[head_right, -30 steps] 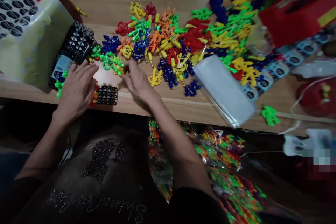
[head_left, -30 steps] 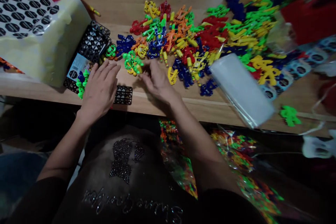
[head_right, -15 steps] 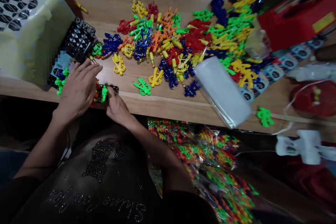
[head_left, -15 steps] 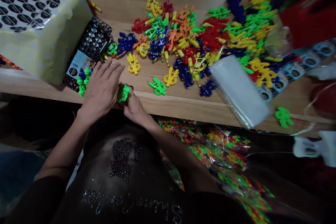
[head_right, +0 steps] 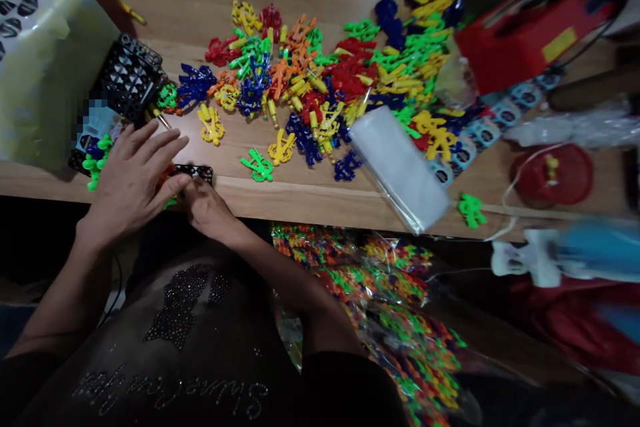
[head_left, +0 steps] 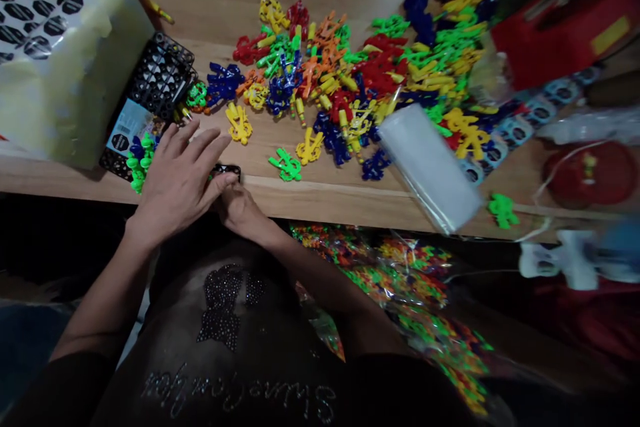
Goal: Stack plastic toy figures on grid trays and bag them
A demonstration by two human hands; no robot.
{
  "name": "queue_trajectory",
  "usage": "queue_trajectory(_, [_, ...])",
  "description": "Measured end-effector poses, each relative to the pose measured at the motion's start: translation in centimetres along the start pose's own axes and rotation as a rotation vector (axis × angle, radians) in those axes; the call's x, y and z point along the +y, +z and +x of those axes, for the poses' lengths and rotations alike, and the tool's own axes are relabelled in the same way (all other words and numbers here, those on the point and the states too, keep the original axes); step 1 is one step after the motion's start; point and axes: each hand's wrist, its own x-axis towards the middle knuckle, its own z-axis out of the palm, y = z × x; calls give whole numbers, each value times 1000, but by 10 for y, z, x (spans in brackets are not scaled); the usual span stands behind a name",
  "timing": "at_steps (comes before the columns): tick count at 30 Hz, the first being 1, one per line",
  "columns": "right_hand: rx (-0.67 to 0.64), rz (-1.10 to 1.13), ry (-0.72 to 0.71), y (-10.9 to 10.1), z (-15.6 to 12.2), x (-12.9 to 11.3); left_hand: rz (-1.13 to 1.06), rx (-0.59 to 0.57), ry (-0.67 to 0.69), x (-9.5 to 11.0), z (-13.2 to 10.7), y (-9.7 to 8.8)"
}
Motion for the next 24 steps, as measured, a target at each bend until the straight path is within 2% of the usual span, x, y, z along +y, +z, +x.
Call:
queue_trajectory(2, [-24,3,-27,-26,8,5,10,14,0,-1,1,1])
queue_trajectory(4, [47,-30,-12,-63,21,17,0,35,-5,-2,2,2])
queue_trajectory(8, [405,-292,203,-138,56,65,-35,65,-7,-3,4,4])
queue_trajectory(10, [473,-395,288,-160,73,93,-39,88,-7,-3,4,4])
queue_trajectory(13, [455,-467,359,-168,90,122,-42,115,0,-3,4,3])
queue_trajectory(15, [431,-471,364,-163,92,127,-53,122,6,-3,4,3])
queue_trajectory(21, [433,-414,249,-144,61,102,-60,77,-33,0,4,4])
queue_trajectory(24, [408,-401,266,-145,50,93,-70,50,-40,0,2,2])
